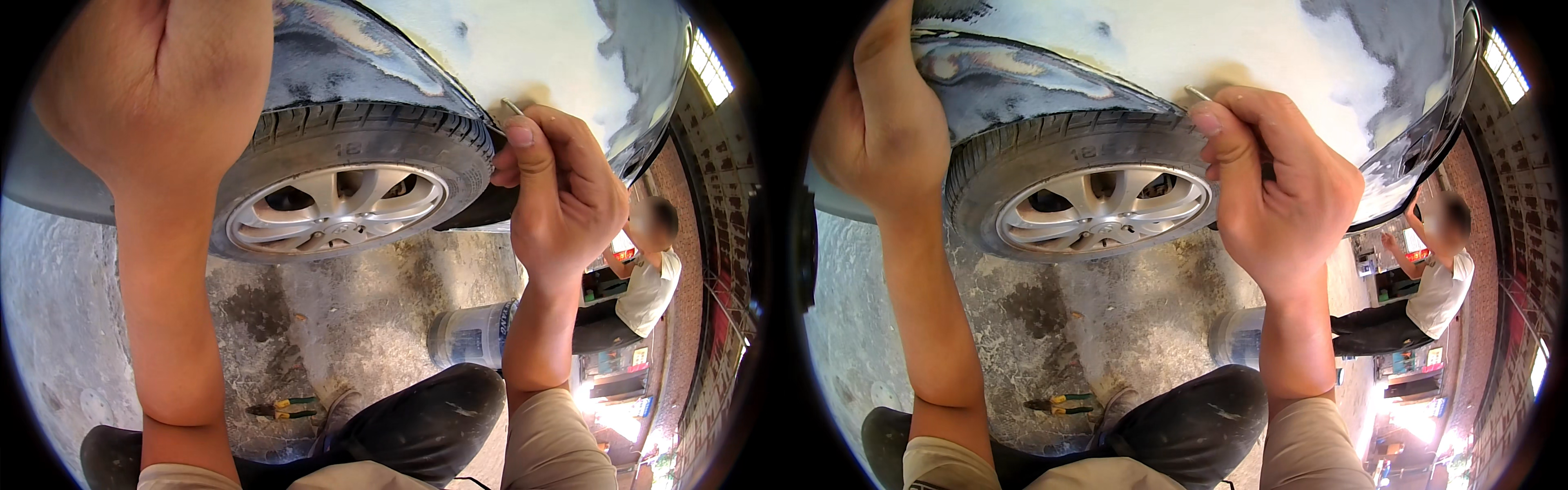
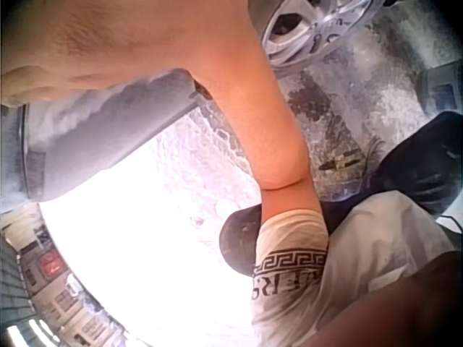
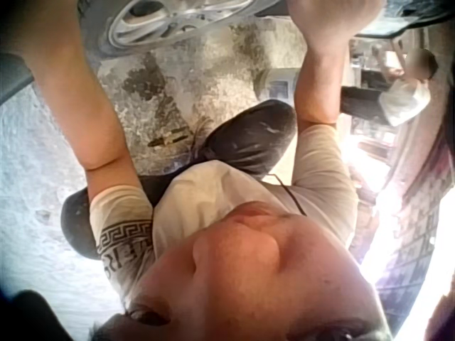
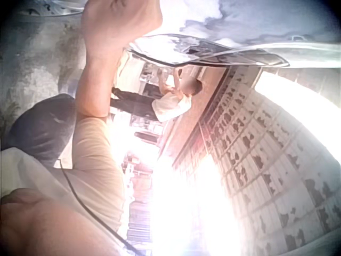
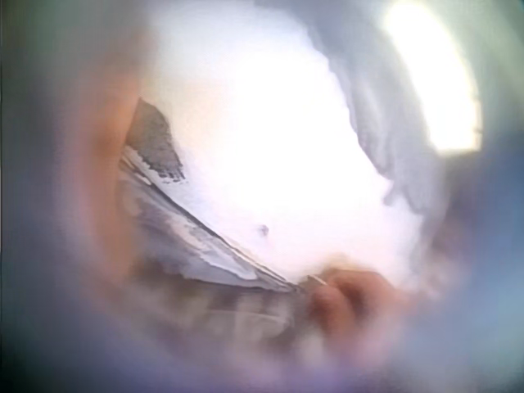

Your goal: The person uses pliers to remove a small metal pin from a car's side mirror and then from the rear wheel area. They then walk to the front of the car and use their hands to press and adjust a section of the front bumper near the wheel arch.

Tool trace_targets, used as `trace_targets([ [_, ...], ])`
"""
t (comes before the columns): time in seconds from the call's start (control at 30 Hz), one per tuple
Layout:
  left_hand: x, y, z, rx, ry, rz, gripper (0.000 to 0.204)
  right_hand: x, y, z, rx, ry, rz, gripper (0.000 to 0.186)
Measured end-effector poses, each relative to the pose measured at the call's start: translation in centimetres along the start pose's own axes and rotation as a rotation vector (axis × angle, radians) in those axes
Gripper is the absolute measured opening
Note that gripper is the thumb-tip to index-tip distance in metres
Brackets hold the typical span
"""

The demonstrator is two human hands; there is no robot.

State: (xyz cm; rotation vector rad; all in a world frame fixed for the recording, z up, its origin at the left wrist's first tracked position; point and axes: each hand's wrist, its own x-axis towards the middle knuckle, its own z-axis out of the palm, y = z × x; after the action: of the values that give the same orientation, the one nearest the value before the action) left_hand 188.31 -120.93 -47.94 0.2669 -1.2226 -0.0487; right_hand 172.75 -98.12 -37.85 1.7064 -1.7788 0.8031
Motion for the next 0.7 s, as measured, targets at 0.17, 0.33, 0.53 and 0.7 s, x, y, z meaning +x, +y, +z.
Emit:
trace_targets([
  [0.17, 0.2, -0.1, 0.1, -0.011, 0.004, 0.001, 0.023, 0.2, 0.0, -0.2, -0.017, -0.024, -0.011, 0.006],
  [0.33, 0.5, -0.1, 0.0, -0.035, 0.009, -0.009, 0.023, 0.6, 0.3, -0.1, -0.082, -0.026, -0.103, 0.003],
  [0.53, 1.1, -0.4, 0.0, -0.102, 0.0, -0.035, 0.023, 0.5, 0.2, 0.2, -0.086, -0.02, -0.113, 0.007],
  [0.7, 2.3, 0.3, 0.2, -0.028, 0.019, 0.087, 0.025, 1.0, -0.5, 0.2, -0.153, -0.041, -0.226, 0.004],
])
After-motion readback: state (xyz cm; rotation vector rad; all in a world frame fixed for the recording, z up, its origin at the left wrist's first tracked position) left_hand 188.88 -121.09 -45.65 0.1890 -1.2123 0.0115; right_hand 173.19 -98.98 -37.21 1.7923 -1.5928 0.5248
